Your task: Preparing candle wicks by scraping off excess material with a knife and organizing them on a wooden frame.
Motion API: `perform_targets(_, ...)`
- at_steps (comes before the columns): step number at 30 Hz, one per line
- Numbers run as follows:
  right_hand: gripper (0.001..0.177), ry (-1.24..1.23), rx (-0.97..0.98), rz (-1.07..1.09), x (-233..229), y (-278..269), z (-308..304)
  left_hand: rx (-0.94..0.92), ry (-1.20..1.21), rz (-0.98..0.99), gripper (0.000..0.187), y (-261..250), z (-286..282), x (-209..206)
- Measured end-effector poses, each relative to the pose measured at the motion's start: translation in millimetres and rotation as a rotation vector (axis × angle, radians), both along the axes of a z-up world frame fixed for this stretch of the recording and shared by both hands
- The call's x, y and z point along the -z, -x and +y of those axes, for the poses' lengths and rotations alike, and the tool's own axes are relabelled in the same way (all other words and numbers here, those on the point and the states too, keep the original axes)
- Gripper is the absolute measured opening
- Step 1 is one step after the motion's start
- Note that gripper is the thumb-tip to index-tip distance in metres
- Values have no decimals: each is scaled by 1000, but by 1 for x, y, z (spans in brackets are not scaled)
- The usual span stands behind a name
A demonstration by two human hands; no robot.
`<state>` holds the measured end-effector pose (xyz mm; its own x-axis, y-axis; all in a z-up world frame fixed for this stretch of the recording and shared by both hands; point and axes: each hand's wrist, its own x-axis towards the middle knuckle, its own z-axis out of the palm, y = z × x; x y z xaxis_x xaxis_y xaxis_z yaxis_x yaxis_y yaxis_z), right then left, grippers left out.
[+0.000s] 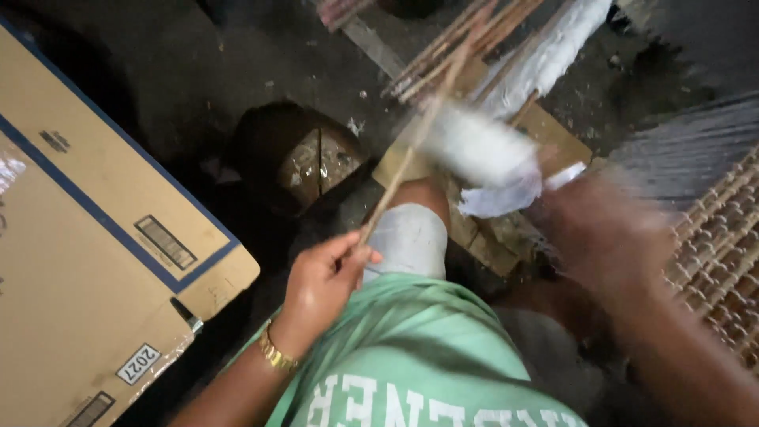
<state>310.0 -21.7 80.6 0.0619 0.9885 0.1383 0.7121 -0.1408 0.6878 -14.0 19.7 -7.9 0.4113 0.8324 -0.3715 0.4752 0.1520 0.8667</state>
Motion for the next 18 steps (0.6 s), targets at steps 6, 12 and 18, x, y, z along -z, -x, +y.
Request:
perform_targets(6,80,1008,552,271,-26,25,41,39,-199,-153,28,-4,1,-4)
perform_targets(12,37,-10,165,-119,-15,8,-1,3,-3,-75,33,-8,5,-1)
perform_targets(18,23,367,338,230,75,-58,-36,64,-203,-249,28,-13,6,-1)
